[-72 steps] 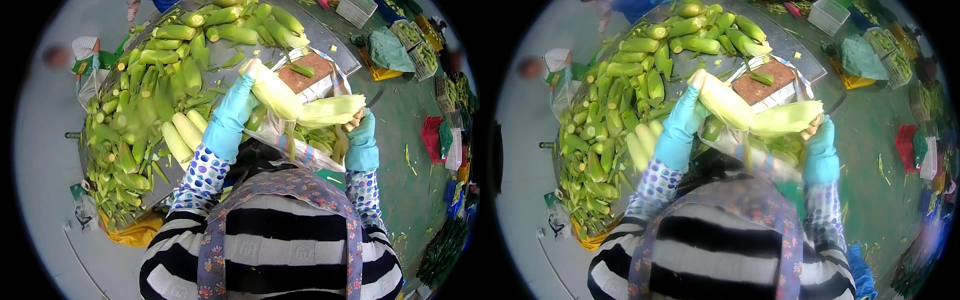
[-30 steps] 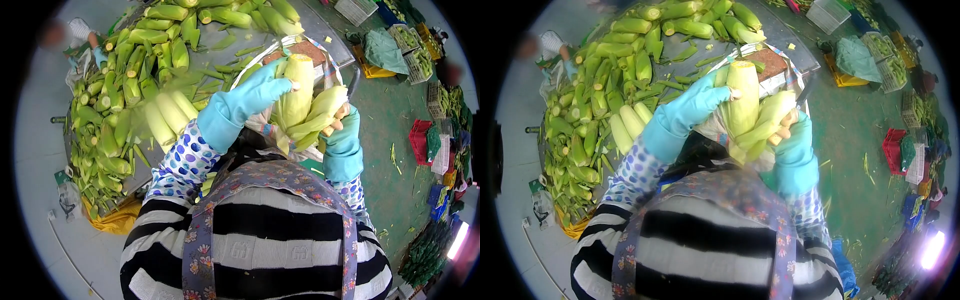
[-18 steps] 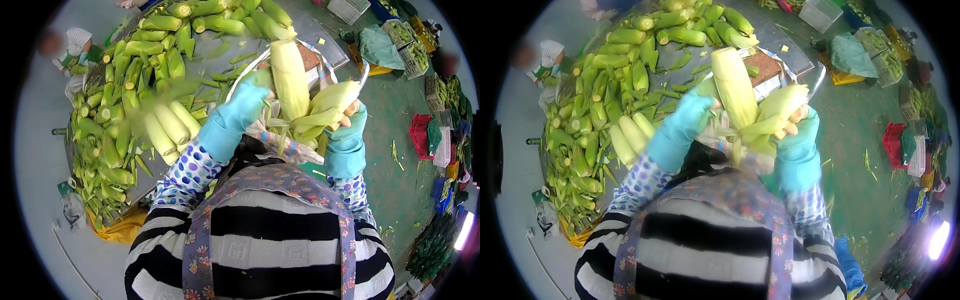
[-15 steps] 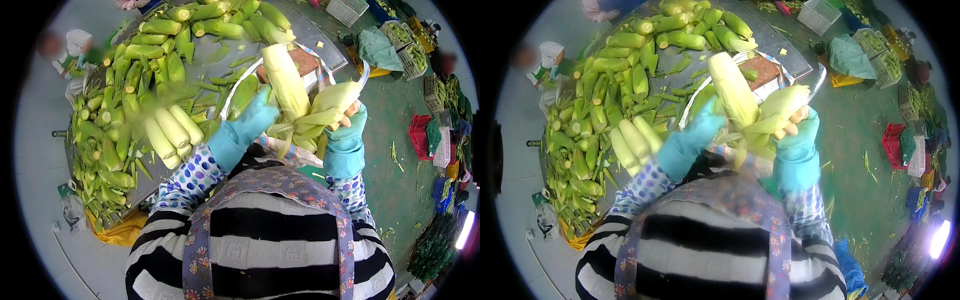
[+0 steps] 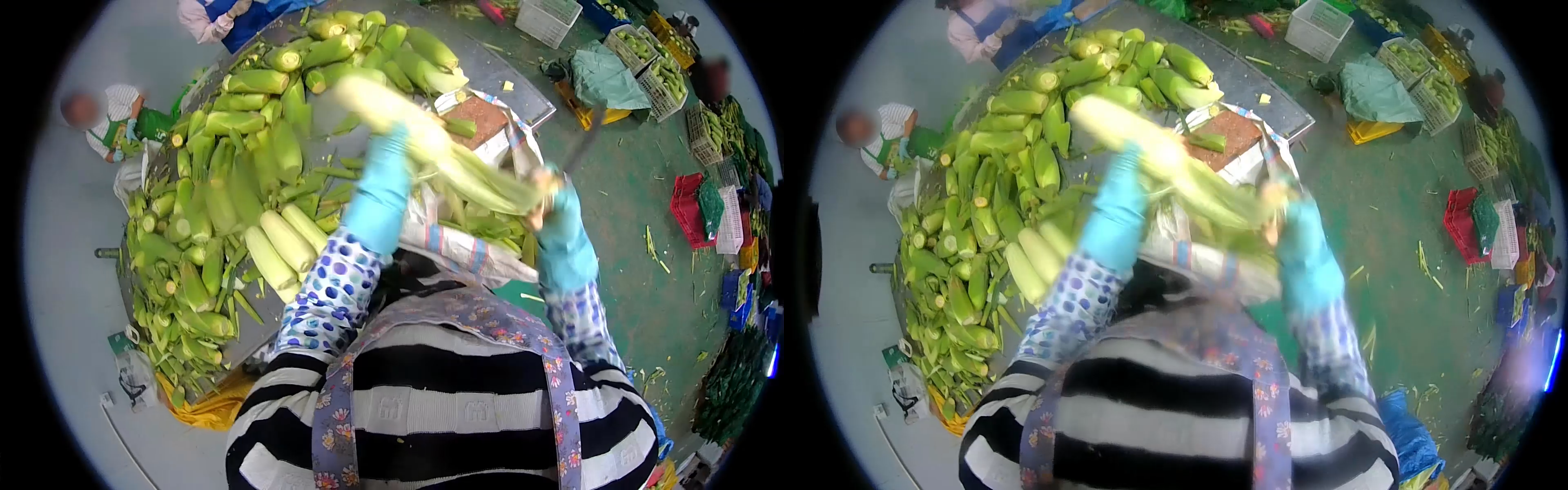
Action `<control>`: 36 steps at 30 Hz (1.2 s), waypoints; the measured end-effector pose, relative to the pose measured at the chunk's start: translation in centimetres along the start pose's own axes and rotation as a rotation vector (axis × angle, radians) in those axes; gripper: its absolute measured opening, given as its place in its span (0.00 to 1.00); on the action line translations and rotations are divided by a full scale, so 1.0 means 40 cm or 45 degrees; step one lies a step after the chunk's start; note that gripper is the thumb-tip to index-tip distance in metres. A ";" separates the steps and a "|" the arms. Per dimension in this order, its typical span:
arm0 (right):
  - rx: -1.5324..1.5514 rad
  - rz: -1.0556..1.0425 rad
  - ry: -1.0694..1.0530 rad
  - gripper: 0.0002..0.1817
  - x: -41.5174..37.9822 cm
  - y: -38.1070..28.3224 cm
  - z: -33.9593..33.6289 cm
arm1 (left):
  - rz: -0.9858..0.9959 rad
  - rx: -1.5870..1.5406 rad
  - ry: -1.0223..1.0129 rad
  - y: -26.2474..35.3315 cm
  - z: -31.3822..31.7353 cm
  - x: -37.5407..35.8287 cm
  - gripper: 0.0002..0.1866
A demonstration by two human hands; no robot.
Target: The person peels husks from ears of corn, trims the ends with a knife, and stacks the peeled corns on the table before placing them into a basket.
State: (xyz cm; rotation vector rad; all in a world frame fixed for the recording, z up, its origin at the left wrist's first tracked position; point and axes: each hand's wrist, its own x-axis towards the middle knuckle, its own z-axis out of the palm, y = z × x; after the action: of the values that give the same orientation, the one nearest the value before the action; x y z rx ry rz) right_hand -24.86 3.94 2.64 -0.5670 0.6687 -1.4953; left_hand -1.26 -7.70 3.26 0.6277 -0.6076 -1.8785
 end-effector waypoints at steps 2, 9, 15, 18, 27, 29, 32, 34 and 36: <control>-0.319 0.149 0.006 0.10 -0.046 0.016 -0.049 | -0.006 0.035 0.115 0.053 0.017 0.038 0.27; -0.560 -0.221 0.222 0.26 0.026 -0.085 -0.098 | 0.419 0.851 -0.002 0.039 0.094 0.007 0.24; -0.807 -0.431 -0.070 0.42 0.097 -0.107 0.145 | 0.599 1.507 -0.505 -0.110 0.170 0.045 0.28; -0.640 -0.233 -0.043 0.42 0.093 -0.101 0.123 | 0.490 1.525 -0.552 -0.104 0.201 0.006 0.29; -0.235 -0.322 0.002 0.53 0.077 -0.167 0.051 | -0.723 0.337 -0.828 -0.157 0.130 -0.013 0.28; -0.264 -0.349 0.032 0.51 0.058 -0.172 0.017 | -0.744 0.506 -0.715 -0.160 0.156 -0.029 0.25; -0.310 -0.398 0.050 0.50 0.017 -0.193 0.039 | -0.661 1.063 -0.718 -0.171 0.186 -0.014 0.22; -0.421 -0.426 0.005 0.52 0.046 -0.212 0.066 | -0.480 1.172 -0.771 -0.203 0.188 0.032 0.22; -0.619 -0.435 0.024 0.58 0.034 -0.221 0.110 | -0.389 1.247 -0.796 -0.233 0.174 0.068 0.22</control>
State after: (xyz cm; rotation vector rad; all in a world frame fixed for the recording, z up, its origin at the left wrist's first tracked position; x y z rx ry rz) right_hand -28.02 2.19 11.92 -1.0821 0.9971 -1.6584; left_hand -12.99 -6.06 1.83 0.7529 -1.9933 -1.9855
